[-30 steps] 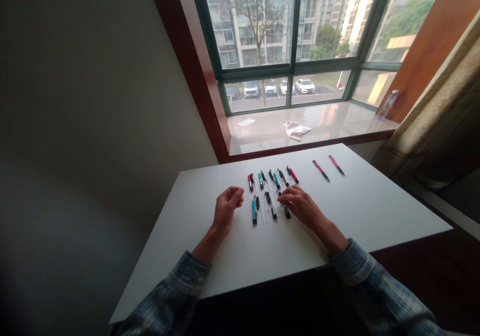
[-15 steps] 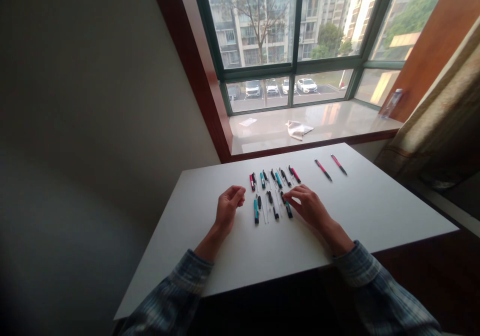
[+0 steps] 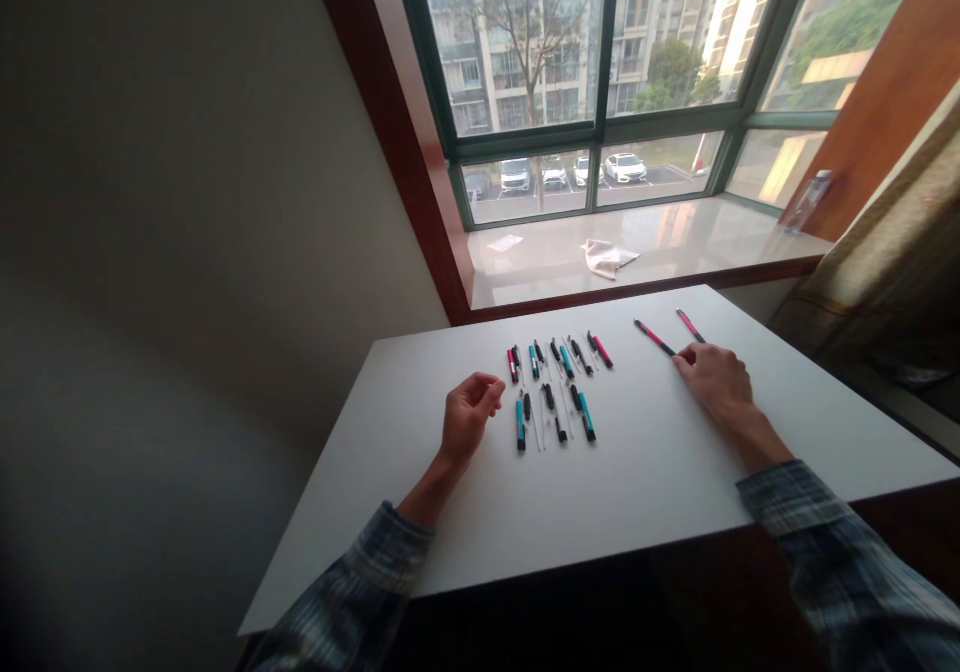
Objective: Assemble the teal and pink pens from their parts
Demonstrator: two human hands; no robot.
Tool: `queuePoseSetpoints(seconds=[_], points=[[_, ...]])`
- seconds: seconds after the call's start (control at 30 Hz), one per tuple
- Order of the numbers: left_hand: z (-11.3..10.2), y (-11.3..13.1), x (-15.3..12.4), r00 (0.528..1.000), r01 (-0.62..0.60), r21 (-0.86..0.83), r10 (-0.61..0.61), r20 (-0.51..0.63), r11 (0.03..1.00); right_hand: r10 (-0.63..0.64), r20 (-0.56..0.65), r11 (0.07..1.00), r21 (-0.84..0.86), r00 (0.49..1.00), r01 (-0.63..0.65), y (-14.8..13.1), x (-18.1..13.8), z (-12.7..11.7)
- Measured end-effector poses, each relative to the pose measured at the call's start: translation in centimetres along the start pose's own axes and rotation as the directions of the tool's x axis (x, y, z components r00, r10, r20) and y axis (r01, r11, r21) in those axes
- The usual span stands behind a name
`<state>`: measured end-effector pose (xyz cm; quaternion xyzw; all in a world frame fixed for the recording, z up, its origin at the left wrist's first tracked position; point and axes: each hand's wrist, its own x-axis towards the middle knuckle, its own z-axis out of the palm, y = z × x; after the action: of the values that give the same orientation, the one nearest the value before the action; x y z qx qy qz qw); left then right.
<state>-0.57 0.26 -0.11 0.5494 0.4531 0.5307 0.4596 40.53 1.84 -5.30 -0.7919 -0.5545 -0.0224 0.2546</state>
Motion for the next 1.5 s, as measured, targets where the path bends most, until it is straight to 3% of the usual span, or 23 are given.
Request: queuePoseSetpoints(seconds=[0.13,0.27,0.37,0.47,0.6,0.7,0.77,0.9,1.2,1.5], points=[[-0.3,-0.1,0.1,0.999,-0.051,0.077,0.052,-0.011,0.996,0.026,-0.051,0.945,0.326,0.998,-0.008,-2.3,1.9,-0.5],[-0.5,-0.1,0.2,0.994,-0.093,0.189,0.102,-0.042,0.978,-0.103,-0.044,0.698,0.708,0.994,0.104,-7.9,3.8,-0.9],[-0.5,0.1,0.0,0.978,-0.178,0.350,0.204,-0.040,0.920,-0.219,-0.129,0.590,0.772,0.967,0.237,-12.9,4.6,-0.2],[-0.4,0.4,0.0,0.924,-0.335,0.543,0.380,0.031,0.770,-0.260,-0.142,0.558,0.785,0.955,0.268,-16.9,3.9,1.3],[0.6,1.0,1.5,0.794,-0.528,0.685,0.578,0.187,0.502,-0.417,-0.063,0.550,0.777,0.907,0.307,-19.8,1.1,2.9],[1.9,1.7,3.7,0.726,-0.585,0.762,0.598,0.340,0.277,-0.477,-0.019,0.471,0.839,0.879,0.274,-20.8,-0.7,3.3],[2.6,1.9,5.2,0.715,-0.601,0.774,0.567,0.408,0.200,-0.468,0.013,0.430,0.877,0.884,0.214,-21.0,-1.3,3.3],[2.9,1.9,6.6,0.758,-0.589,0.780,0.480,0.441,0.214,-0.466,0.061,0.433,0.886,0.883,0.168,-20.9,-1.5,3.5],[1.8,1.2,5.8,0.856,-0.512,0.730,0.339,0.390,0.453,-0.553,0.040,0.314,0.935,0.832,0.163,-20.8,-1.7,3.1],[1.7,1.6,5.3,0.860,-0.503,0.739,0.341,0.379,0.448,-0.570,0.116,0.368,0.921,0.814,0.126,-20.7,-1.7,2.8]])
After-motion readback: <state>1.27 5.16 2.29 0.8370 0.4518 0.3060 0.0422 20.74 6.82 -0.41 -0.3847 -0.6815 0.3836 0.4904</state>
